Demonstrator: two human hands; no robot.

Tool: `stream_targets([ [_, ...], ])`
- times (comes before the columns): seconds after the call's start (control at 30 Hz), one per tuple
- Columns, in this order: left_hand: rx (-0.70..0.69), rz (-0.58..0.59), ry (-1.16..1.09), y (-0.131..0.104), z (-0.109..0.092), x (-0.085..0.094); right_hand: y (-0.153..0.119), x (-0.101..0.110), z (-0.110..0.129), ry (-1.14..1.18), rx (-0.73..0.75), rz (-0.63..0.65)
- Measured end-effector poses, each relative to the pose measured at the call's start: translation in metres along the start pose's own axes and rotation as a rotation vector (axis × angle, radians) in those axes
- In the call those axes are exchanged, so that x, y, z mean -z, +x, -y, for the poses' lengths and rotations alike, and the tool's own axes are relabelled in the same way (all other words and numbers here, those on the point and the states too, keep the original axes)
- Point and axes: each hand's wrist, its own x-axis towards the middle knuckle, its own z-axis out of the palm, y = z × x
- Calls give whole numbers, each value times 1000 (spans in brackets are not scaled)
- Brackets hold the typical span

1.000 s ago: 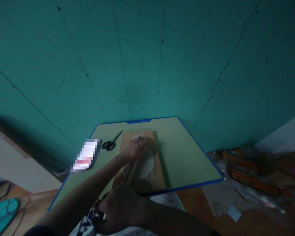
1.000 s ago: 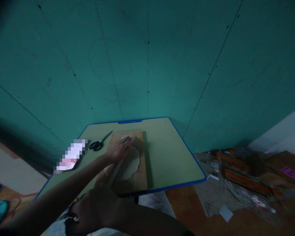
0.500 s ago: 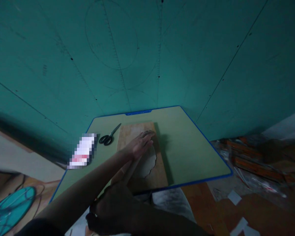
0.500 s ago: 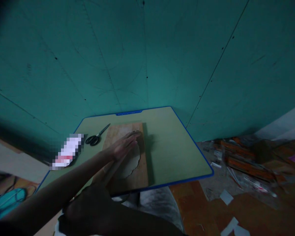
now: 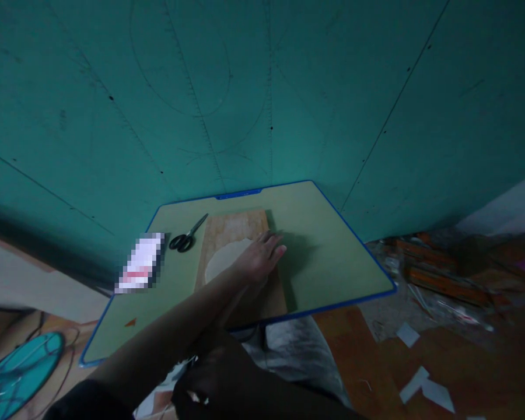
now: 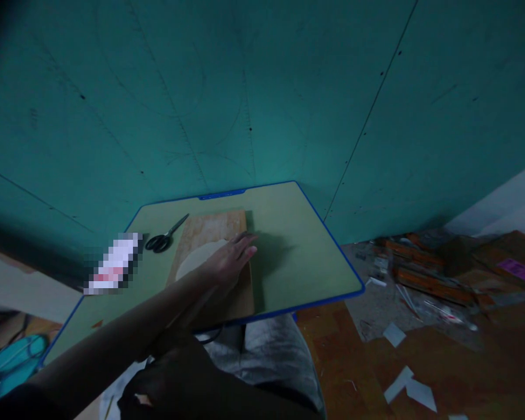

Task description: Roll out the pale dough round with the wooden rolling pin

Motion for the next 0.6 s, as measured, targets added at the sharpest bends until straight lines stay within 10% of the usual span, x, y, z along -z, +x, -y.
stream_targets([
  [0.27,-32,10,190,8,-5,-12,-1,8,-2,92,-91,-41],
  [0.6,-28,-27,156,8,27,6,36,47,-13,-10,-245,426],
])
